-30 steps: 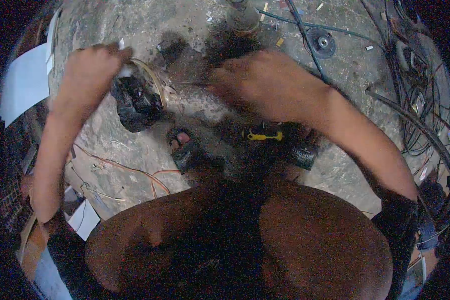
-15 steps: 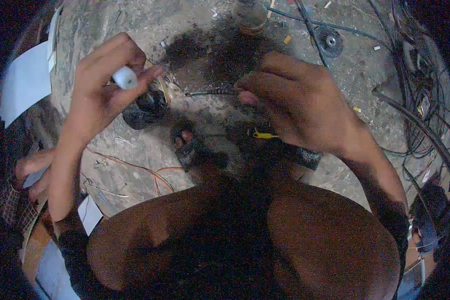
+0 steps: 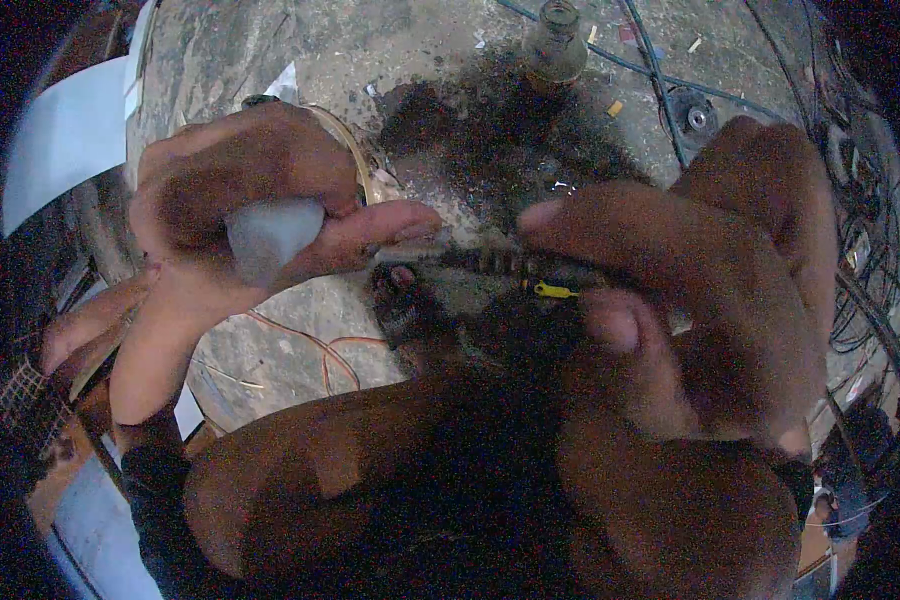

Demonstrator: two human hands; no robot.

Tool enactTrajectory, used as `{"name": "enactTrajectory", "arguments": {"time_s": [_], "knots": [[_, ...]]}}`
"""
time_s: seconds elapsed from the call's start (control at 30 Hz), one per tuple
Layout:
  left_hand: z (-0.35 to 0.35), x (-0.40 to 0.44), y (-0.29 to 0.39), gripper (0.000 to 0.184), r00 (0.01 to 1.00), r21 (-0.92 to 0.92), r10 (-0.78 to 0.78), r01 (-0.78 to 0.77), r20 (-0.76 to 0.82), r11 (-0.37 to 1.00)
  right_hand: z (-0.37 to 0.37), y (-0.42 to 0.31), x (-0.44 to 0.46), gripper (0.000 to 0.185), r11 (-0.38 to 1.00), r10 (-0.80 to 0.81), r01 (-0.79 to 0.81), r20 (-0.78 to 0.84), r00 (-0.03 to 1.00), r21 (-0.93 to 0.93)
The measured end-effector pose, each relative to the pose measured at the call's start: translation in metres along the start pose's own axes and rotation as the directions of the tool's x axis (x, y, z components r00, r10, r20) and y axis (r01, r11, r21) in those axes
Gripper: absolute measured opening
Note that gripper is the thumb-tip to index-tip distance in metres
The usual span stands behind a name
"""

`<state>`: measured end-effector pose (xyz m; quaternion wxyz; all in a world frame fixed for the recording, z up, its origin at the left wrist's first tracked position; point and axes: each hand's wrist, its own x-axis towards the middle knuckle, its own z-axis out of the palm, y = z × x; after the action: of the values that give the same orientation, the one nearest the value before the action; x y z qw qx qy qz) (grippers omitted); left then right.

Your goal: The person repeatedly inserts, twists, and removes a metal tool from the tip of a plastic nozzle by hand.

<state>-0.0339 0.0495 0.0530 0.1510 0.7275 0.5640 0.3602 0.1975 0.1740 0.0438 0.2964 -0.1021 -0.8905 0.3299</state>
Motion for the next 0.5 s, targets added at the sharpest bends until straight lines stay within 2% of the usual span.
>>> {"name": "enactTrajectory", "arguments": {"time_s": [0.23,0.5], "knots": [[-0.001,-0.004,0.006,0.031,0.996,0.036,-0.088,0.087,0.029,0.996,0.013,-0.011,-0.006,0.022,1.000,0.016,-0.018,-0.097,0.995,-0.014],[-0.001,-0.004,0.012,0.028,0.985,0.037,-0.138,0.135,0.105,0.990,0.017,-0.014,-0.010,0.023,1.000,0.024,-0.025,-0.134,0.991,-0.008]]}}
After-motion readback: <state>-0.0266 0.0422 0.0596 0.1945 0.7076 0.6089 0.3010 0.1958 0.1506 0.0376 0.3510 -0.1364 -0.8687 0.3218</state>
